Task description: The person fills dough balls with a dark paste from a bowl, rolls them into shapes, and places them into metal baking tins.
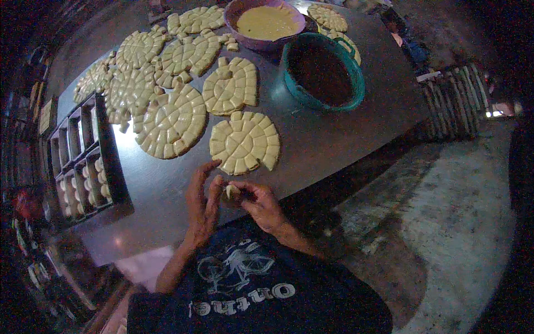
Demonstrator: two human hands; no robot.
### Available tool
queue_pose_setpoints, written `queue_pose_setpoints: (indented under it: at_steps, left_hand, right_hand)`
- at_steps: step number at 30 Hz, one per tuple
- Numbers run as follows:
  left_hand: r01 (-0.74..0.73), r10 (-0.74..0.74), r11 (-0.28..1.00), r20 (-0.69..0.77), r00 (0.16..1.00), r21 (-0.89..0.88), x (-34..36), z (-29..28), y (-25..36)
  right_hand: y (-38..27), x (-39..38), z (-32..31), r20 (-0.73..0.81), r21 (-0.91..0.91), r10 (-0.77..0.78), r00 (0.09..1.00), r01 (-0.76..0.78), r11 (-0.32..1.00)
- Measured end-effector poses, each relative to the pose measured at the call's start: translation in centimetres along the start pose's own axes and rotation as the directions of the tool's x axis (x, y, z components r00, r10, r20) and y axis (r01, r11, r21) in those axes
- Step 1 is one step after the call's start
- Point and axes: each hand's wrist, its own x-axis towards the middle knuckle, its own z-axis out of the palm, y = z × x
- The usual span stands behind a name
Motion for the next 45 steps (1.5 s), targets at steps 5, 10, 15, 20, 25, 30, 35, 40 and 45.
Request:
queue_pose_setpoints:
  at_steps: [5,10,15,20,25,30,35,40,45]
  left_hand:
    - [-0.527,0.605,0.651,0.045,0.795,0.546,1.0,2.2,3.9]
    - [-0.682,0.709,0.510,0.192,0.678,0.525,2.4,4.5,4.0]
    - [-0.828,0.813,0.469,0.217,0.541,0.309,3.7,7.4,3.5]
    - [-0.405,0.406,0.910,0.383,0.830,-0.086,3.8,10.9,2.4]
    - [0.053,0.069,0.954,0.389,0.919,-0.293,4.2,13.1,0.8]
    - [0.327,-0.289,0.936,0.249,0.925,-0.130,2.8,8.8,-2.5]
    - [0.427,-0.448,0.879,-0.057,0.892,-0.212,2.3,7.2,-3.4]
    - [0.366,-0.406,0.890,-0.106,0.908,-0.270,1.6,6.0,-4.1]
    - [0.418,-0.458,0.868,-0.105,0.883,-0.268,1.6,6.5,-4.6]
  right_hand:
    - [0.5,0.8,0.8,0.114,0.765,0.007,0.993,-0.092,0.637]
    - [1.9,1.3,-0.7,0.160,0.808,-0.019,0.987,-0.120,0.577]
    - [3.7,1.1,-3.6,0.183,0.840,-0.020,0.983,-0.146,0.522]
    - [5.8,-0.7,-8.4,0.156,0.868,0.017,0.988,-0.145,0.475]
    - [-1.8,1.6,-19.4,-0.157,0.691,0.023,0.987,0.094,0.717]
    - [-14.8,8.5,-30.1,-0.231,-0.249,-0.042,0.972,-0.018,0.968]
    - [-12.0,16.5,-38.0,0.311,-0.680,-0.151,0.938,0.331,0.654]
    - [-11.2,19.7,-35.0,0.224,-0.894,0.005,0.975,0.203,0.400]
    - [-11.7,20.6,-33.5,0.158,-0.942,0.216,0.964,0.081,0.326]
